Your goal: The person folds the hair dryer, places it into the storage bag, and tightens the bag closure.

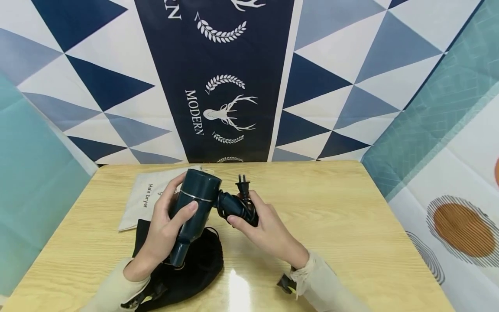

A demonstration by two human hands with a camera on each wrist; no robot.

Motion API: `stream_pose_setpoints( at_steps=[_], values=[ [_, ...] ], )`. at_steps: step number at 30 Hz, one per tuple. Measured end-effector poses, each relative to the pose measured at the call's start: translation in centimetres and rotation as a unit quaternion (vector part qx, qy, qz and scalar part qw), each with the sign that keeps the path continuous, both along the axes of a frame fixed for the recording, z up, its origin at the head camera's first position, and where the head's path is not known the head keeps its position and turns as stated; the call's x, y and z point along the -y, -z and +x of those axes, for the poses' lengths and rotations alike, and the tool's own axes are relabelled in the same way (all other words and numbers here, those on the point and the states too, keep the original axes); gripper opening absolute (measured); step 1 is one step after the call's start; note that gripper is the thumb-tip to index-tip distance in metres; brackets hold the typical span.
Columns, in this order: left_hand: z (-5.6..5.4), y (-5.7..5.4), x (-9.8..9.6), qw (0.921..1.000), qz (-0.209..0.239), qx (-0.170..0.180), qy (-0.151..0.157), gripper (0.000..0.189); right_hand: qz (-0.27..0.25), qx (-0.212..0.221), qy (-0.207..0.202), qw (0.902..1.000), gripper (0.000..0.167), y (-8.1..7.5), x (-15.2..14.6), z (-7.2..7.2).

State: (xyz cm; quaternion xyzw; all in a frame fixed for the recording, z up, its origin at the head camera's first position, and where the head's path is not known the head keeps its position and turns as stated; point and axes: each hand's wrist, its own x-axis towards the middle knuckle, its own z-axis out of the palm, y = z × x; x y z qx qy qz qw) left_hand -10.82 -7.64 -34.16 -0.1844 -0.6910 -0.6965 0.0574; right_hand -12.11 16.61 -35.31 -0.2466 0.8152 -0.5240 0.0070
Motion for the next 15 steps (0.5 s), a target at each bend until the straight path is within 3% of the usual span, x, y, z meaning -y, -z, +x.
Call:
stream_pose_setpoints(
  at_steps=[9,15],
  values=[
    [0.4,0.7,-0.7,0.9995,0.027,-0.016,0.003,0.062,-0.009,0.014,0.02,0.9997,0.037,0.0,-0.2,0.9],
    [1.1,1.1,-1.0,0.9982,0.046,-0.032,-0.02,0.062,-0.082,0.029,0.023,0.9959,0.03,0.7,1.3,1.4]
  ],
)
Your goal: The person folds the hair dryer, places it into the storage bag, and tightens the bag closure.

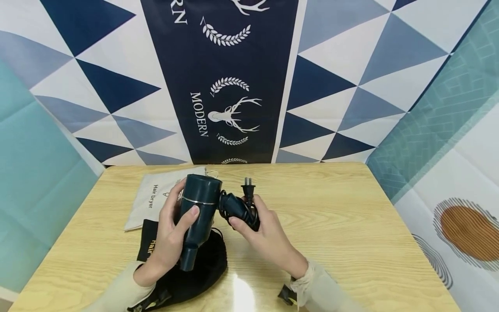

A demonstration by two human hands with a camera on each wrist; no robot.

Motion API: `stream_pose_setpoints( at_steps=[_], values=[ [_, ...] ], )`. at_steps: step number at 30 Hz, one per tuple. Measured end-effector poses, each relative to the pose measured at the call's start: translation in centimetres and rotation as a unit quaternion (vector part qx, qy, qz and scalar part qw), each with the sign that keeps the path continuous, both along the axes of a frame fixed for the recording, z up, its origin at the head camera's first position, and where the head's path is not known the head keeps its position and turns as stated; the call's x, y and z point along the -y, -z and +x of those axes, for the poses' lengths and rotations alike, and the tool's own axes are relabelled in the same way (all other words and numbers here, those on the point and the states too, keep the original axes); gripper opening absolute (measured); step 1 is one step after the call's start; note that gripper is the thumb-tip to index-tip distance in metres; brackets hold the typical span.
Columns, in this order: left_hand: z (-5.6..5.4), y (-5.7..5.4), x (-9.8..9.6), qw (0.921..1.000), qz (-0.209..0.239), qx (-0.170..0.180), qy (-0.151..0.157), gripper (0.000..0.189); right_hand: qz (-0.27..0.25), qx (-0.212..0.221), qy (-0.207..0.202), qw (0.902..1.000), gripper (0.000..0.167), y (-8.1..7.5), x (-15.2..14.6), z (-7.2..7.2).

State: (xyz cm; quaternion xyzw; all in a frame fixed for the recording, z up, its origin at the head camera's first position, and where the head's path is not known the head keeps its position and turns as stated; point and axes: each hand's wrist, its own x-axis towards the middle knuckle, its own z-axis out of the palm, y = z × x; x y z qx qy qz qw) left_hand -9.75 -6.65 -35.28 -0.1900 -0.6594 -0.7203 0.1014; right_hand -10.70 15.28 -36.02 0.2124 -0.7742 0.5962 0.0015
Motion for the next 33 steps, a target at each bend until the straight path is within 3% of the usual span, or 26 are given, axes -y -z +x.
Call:
stream_pose_setpoints(
  at_steps=[4,8,13,16,19,22,26,29,33],
  values=[
    [-0.1,0.3,-0.6,0.9999,0.011,0.003,-0.007,0.061,-0.047,0.01,-0.001,0.9989,0.027,0.3,0.7,0.2],
    [-0.2,0.6,-1.0,0.9996,0.013,0.025,-0.007,0.061,-0.049,0.024,0.011,0.9985,0.025,0.5,0.8,0.3],
    [-0.1,1.3,-0.9,0.9983,0.003,0.057,0.003,0.061,-0.035,0.077,0.006,0.9964,0.027,0.7,0.4,0.2],
    [0.0,1.6,-0.6,0.9968,-0.001,0.079,0.001,0.059,-0.044,0.133,-0.03,0.9897,0.034,0.6,-0.1,-0.1],
    [0.0,1.6,-0.4,0.9955,0.004,0.095,0.001,0.057,-0.1,0.217,-0.087,0.967,0.045,0.5,-0.7,-0.6],
    [0.0,1.5,-0.4,0.9949,0.011,0.1,0.012,0.056,-0.17,0.291,-0.155,0.9289,0.049,0.4,-1.4,-1.1],
    [0.2,1.4,-0.6,0.9944,0.005,0.1,0.031,0.057,-0.215,0.332,-0.225,0.8906,0.039,0.6,-1.9,-1.6],
    [0.3,1.3,-0.6,0.9945,0.001,0.097,0.037,0.058,-0.233,0.343,-0.235,0.8789,0.036,0.8,-1.8,-1.5],
    [0.4,1.0,-0.4,0.9949,0.0,0.092,0.042,0.058,-0.255,0.33,-0.233,0.8785,0.036,1.0,-1.5,-1.2]
  ],
)
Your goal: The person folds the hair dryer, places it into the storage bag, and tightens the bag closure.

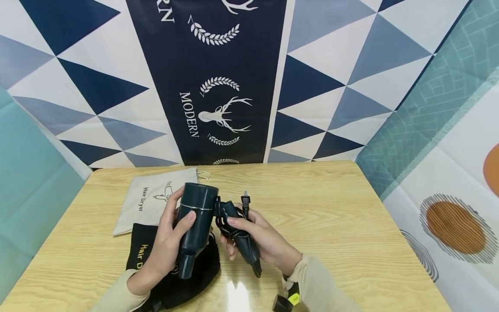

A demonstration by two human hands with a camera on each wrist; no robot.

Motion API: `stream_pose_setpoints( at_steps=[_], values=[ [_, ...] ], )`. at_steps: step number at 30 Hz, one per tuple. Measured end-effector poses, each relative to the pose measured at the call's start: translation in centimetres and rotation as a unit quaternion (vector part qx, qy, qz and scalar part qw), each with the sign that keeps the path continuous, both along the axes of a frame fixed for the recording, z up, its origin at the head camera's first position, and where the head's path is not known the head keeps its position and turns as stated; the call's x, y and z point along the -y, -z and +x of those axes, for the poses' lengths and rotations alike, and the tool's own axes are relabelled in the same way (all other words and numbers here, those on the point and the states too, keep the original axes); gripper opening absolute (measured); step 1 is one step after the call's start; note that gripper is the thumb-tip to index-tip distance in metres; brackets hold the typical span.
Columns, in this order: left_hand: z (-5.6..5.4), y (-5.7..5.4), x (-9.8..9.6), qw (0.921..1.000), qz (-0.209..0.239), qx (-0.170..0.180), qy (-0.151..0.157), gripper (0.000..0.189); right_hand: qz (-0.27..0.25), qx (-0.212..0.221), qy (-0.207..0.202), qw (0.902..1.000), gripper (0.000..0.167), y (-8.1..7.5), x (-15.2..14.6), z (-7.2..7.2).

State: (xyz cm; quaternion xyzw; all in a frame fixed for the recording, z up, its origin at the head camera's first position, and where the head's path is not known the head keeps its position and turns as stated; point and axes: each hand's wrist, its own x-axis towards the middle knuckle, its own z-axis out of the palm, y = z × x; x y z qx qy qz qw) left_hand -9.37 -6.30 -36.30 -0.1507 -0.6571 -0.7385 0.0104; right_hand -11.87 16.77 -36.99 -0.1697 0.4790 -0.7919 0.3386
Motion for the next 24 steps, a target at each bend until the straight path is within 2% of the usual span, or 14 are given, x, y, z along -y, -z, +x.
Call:
stream_pose_setpoints(
  at_steps=[8,19,24],
  values=[
    [0.23,-0.61,0.52,0.9999,-0.003,-0.011,0.009,0.061,-0.033,-0.021,-0.003,0.9992,0.048,-0.26,0.38,0.41],
    [0.0,-0.5,0.62,0.9999,-0.01,-0.005,0.003,0.062,-0.025,-0.032,0.033,0.9987,0.034,0.25,0.68,0.56],
    [-0.11,-0.55,0.69,0.9999,-0.007,0.002,0.012,0.061,-0.023,-0.033,0.034,0.9986,0.036,0.1,0.72,0.48]
  ],
)
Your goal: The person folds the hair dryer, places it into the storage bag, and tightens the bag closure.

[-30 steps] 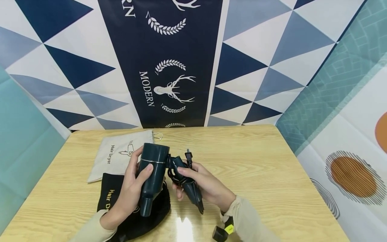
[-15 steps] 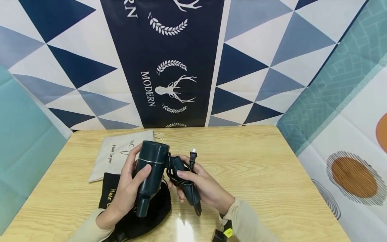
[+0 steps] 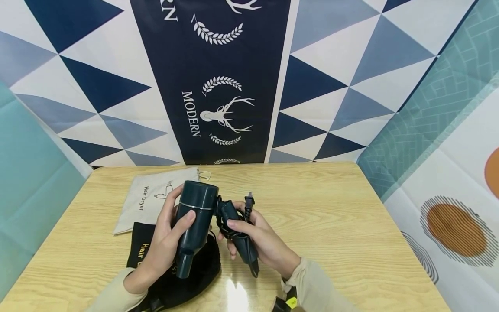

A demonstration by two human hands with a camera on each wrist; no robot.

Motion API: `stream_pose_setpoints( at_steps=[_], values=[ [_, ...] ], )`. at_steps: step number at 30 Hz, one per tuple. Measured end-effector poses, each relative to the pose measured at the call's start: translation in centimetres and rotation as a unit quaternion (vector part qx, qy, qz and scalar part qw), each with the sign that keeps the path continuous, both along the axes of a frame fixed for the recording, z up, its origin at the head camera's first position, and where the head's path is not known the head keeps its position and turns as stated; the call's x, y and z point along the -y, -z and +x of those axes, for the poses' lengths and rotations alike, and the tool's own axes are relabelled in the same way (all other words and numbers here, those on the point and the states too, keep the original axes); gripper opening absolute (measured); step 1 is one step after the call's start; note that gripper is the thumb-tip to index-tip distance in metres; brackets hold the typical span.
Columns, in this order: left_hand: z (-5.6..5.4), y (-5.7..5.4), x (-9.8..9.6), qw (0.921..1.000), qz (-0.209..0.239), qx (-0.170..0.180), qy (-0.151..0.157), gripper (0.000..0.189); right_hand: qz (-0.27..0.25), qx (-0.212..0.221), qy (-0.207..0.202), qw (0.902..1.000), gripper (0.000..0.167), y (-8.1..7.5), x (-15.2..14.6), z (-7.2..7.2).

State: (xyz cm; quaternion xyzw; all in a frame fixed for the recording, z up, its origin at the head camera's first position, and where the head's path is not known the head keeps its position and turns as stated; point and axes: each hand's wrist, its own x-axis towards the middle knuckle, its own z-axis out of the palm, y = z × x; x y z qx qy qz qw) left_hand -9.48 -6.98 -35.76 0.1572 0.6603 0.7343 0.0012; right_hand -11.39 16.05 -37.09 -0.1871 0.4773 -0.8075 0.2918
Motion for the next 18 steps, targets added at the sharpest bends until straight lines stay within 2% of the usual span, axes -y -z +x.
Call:
stream_pose_setpoints(
  at_steps=[6,11,18],
  values=[
    [-0.6,0.0,0.3,0.9986,-0.011,0.038,0.035,0.061,0.006,0.012,-0.001,0.9999,0.038,0.1,-0.1,-0.2],
    [-1.1,0.0,0.6,0.996,-0.017,0.068,0.055,0.066,0.026,0.028,-0.026,0.9989,0.031,0.4,-0.3,-0.4],
    [-1.2,-0.1,0.7,0.9945,-0.04,0.076,0.06,0.069,0.007,0.025,-0.045,0.9986,0.022,0.8,-0.2,-0.5]
  ],
)
